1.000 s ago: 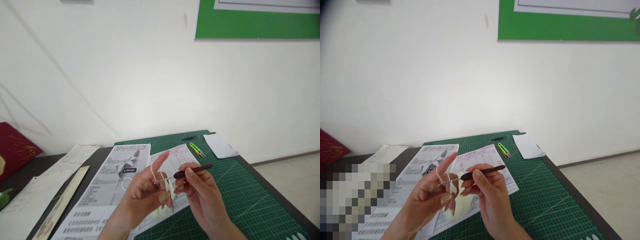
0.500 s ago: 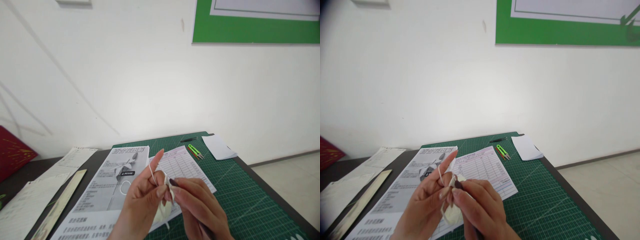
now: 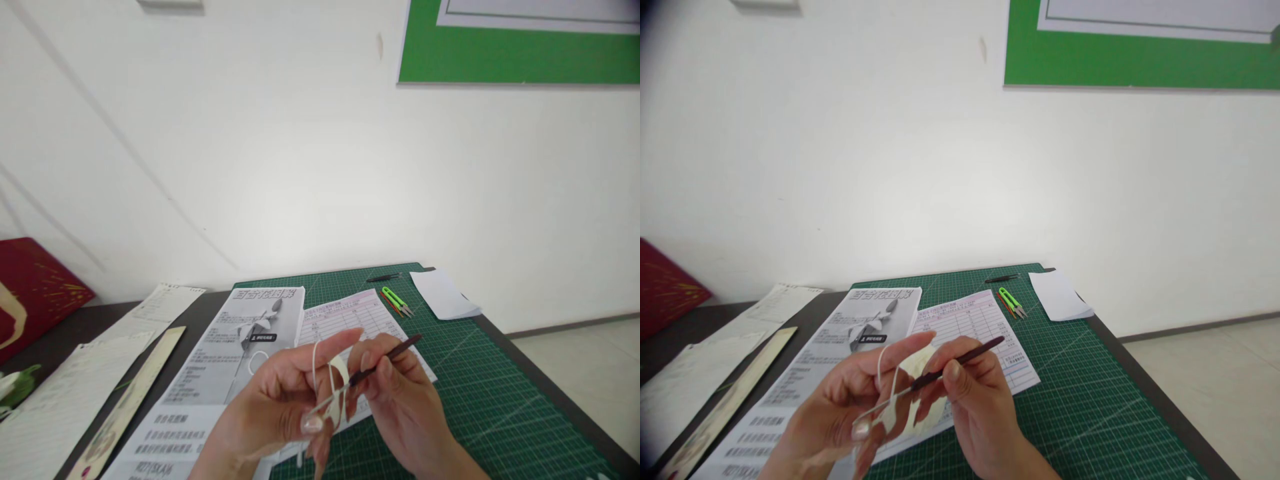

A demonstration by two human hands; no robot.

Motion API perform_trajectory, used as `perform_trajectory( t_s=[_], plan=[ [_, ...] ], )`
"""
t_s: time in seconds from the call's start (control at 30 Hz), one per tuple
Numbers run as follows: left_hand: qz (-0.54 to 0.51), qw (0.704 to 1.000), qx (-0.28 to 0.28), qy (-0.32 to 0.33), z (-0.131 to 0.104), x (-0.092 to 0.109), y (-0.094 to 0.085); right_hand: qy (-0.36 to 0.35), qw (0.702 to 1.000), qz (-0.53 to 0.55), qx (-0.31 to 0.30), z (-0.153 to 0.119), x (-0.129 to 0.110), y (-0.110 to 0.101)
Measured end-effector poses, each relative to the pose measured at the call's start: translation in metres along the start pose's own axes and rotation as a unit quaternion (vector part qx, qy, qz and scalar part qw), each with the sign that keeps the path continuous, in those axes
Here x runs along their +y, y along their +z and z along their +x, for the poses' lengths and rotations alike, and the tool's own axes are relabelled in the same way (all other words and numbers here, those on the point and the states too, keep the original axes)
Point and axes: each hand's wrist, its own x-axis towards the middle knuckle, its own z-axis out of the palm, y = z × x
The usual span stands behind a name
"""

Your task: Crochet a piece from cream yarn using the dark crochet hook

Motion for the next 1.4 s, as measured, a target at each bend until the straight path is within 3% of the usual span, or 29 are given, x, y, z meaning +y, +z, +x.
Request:
perform_trajectory(
  t_s=[0.17, 0.47, 0.67, 0.9, 1.23, 1.4],
  plan=[
    [0.042, 0.998, -0.051, -0.019, -0.005, 0.002, -0.004, 0.043, 0.999, 0.011, -0.020, -0.002, 0.000, -0.002],
    [0.046, 0.993, -0.095, -0.048, -0.006, 0.008, -0.008, -0.002, 0.999, -0.044, -0.027, -0.003, -0.012, -0.001],
    [0.046, 0.992, -0.094, -0.072, -0.007, 0.010, -0.009, -0.021, 0.996, -0.067, -0.046, -0.004, -0.017, -0.001],
    [-0.007, 0.988, -0.148, -0.044, -0.003, 0.005, -0.010, -0.023, 0.997, -0.050, -0.053, -0.004, -0.014, -0.002],
    [-0.004, 0.990, -0.124, -0.061, -0.006, 0.006, -0.013, -0.049, 0.994, -0.073, -0.070, -0.006, -0.016, -0.002],
    [0.010, 0.987, -0.146, -0.068, -0.006, 0.008, -0.014, -0.060, 0.988, -0.115, -0.080, -0.007, -0.019, -0.005]
  ],
)
